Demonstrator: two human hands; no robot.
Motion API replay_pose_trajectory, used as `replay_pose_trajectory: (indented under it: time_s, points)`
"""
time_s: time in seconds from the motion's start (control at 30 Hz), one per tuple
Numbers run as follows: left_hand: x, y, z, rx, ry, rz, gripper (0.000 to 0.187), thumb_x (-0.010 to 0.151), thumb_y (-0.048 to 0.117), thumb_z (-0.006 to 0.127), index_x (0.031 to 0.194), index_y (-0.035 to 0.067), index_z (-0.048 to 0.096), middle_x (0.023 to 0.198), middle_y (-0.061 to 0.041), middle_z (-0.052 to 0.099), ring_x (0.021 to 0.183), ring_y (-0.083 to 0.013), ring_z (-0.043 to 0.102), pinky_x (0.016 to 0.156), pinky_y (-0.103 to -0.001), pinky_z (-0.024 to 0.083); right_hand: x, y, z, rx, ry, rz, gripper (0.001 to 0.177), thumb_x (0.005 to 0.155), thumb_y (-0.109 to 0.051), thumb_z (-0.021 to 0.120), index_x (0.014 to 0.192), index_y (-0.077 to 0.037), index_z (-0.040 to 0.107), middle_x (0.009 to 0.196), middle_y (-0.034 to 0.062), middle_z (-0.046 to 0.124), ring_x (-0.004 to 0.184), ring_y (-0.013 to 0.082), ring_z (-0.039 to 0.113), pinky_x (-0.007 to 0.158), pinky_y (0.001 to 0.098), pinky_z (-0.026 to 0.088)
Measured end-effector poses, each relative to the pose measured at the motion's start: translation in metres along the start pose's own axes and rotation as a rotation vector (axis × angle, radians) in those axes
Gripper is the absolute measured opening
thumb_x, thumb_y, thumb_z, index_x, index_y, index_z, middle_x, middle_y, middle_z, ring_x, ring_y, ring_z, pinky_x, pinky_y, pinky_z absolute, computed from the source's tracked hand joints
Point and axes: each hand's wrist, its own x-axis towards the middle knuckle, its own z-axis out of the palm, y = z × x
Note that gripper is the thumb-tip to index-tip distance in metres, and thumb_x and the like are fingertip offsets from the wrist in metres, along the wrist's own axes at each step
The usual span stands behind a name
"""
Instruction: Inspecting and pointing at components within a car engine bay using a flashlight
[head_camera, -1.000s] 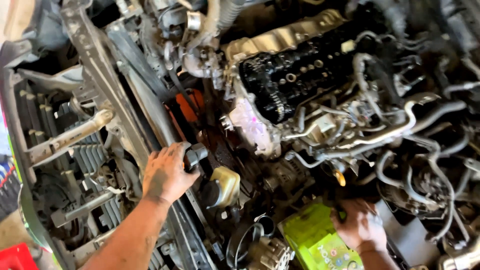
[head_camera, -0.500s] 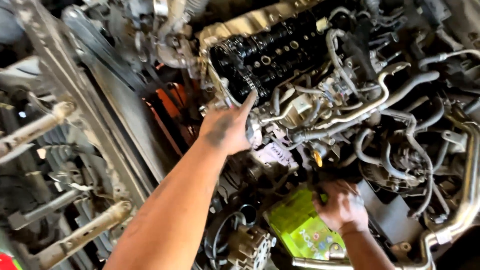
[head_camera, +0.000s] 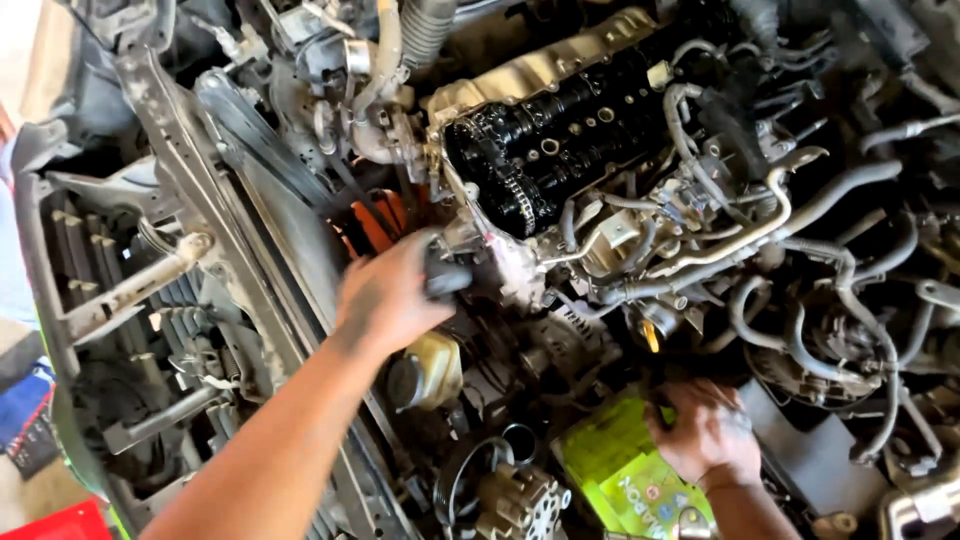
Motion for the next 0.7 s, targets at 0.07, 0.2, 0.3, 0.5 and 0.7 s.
replay_pose_trajectory:
  time_s: [0.07,0.2,0.3,0.5,0.7]
  points:
    - [-0.013,-0.044,0.020,-0.104,0.079,-0.071,0.096,0.073,0.026,0.088,0.156,0.021,0.039,0.136,0.000,0.068,0.117,-0.0239,0.069,0.119,-0.049,0.031,0.002,-0.002,-0.009,0.017,-0.013,0.024,0.026,0.079,-0.045,0.065,0.088,-0.025,0.079,0.097,0.0011,0.078,0.100,0.0272,0.071,0.094,0.0434,0.052]
    - [-0.027,-0.125,0.072,0.083,0.473,-0.005,0.074,0.063,0.037,0.086,0.133,0.023,0.063,0.124,0.000,0.072,0.114,-0.0224,0.067,0.110,-0.047,0.034,0.002,0.000,-0.011,0.011,-0.083,0.014,0.027,0.082,-0.044,0.063,0.092,-0.024,0.078,0.099,-0.0005,0.078,0.104,0.0243,0.071,0.098,0.0420,0.050]
    - [-0.036,-0.142,0.091,0.135,0.548,-0.042,0.068,0.061,0.043,0.083,0.126,0.031,0.066,0.117,0.006,0.073,0.111,-0.0173,0.067,0.109,-0.044,0.030,0.000,0.007,-0.001,-0.057,-0.103,0.061,0.030,0.077,-0.049,0.066,0.090,-0.025,0.077,0.096,0.0018,0.077,0.104,0.0253,0.069,0.098,0.0396,0.051]
    - [-0.050,-0.119,0.075,0.137,0.597,-0.165,0.056,0.070,0.048,0.080,0.120,0.026,0.068,0.111,-0.001,0.072,0.105,-0.0269,0.069,0.109,-0.059,0.034,0.041,0.024,0.028,-0.138,-0.481,0.149,0.060,0.084,-0.068,0.049,0.130,-0.034,0.069,0.138,-0.0017,0.069,0.132,0.0225,0.064,0.115,0.0370,0.049]
    - [-0.044,-0.116,0.070,0.067,0.463,-0.167,0.053,0.076,0.042,0.076,0.124,0.021,0.064,0.112,-0.001,0.071,0.108,-0.0235,0.070,0.108,-0.075,0.022,0.099,0.042,0.084,-0.044,-0.380,-0.062,0.059,0.083,-0.067,0.050,0.128,-0.034,0.070,0.134,-0.0006,0.069,0.128,0.0232,0.065,0.113,0.0374,0.049]
